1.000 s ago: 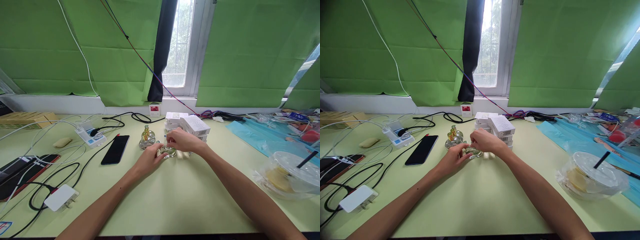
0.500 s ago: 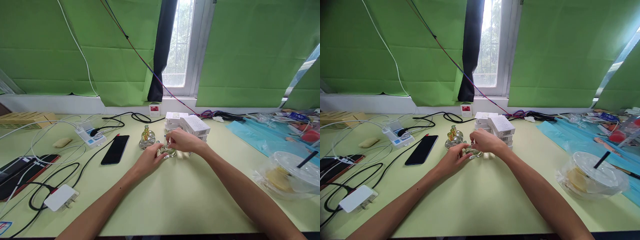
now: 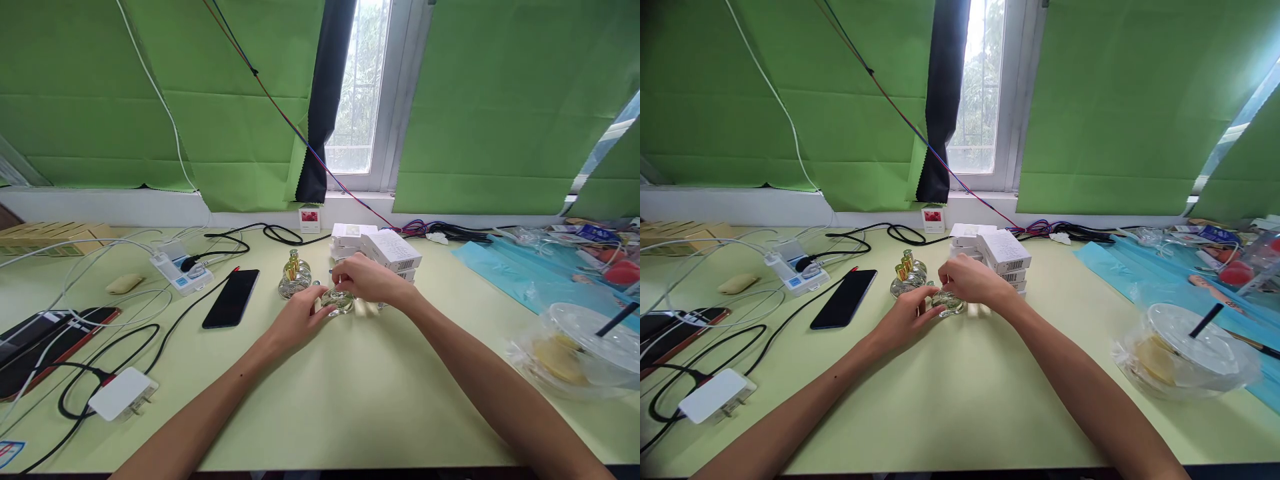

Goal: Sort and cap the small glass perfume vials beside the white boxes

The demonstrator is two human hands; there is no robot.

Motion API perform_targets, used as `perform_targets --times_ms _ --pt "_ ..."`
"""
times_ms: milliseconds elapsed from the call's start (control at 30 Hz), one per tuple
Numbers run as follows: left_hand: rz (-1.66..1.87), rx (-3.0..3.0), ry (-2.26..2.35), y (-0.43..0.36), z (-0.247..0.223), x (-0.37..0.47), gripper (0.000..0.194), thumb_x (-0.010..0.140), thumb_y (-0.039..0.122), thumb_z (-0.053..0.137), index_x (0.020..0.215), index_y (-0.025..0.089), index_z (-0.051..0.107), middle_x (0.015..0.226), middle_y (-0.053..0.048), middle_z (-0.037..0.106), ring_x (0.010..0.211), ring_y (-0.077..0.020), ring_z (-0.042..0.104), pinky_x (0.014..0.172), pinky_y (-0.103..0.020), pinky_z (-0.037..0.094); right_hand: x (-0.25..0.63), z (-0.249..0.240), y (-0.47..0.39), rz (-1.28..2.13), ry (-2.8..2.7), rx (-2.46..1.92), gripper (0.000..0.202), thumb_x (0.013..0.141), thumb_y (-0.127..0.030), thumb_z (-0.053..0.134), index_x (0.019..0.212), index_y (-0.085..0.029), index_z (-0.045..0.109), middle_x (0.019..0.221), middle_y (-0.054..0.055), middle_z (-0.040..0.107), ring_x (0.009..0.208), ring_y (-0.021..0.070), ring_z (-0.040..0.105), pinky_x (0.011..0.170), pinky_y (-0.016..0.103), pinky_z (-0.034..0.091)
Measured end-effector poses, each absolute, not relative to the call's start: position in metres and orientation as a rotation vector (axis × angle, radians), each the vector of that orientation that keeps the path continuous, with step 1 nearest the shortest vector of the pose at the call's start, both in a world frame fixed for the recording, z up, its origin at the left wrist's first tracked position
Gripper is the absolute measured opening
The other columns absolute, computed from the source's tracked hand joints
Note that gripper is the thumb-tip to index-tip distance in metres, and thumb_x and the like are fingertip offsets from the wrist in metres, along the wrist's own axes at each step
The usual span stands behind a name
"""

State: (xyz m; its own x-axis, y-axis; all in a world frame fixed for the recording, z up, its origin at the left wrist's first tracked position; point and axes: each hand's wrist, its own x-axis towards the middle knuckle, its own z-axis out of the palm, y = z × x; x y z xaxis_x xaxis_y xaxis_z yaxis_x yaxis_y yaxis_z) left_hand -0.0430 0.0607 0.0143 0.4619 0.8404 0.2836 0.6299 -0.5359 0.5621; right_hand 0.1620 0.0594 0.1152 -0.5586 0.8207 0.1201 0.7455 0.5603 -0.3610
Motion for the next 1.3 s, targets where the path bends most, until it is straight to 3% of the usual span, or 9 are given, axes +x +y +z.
perform_targets --times_ms 200,467,1300 --pt "0.761 2.342 1.251 0.0593 0.0142 -0.0431 0.041 0.094 0.048 0.059 0.121 0.017 0.061 0.088 -0.003 0.068 0.063 -0.0151 0.056 0.064 -0.029 0.046 0.162 0.1126 0.0606 0.401 -2.509 -1.252 0.017 0.086 -0.008 0.064 0.071 -0.015 0.065 0.064 -0.002 0.058 0.061 0.0093 0.042 0.059 0.022 0.03" --pt "0.763 2.335 1.256 0.0589 0.0164 -0.042 0.041 0.094 0.048 0.059 0.121 0.018 0.062 0.087 -0.003 0.068 0.063 -0.0152 0.056 0.065 -0.03 0.046 0.1625 0.1127 0.0605 0.381 -2.497 -1.289 0.022 0.086 -0.01 0.066 0.066 -0.016 0.06 0.062 -0.002 0.057 0.06 0.0095 0.044 0.057 0.023 0.028" --pt "0.782 2.33 1.234 0.0582 0.0183 -0.0413 0.041 0.093 0.049 0.059 0.119 0.017 0.062 0.084 -0.003 0.068 0.061 -0.0153 0.055 0.063 -0.03 0.045 0.162 0.115 0.0574 0.288 -2.548 -1.369 0.008 0.089 -0.017 0.068 0.081 -0.015 0.071 0.078 0.007 0.069 0.067 0.0135 0.059 0.06 0.024 0.033"
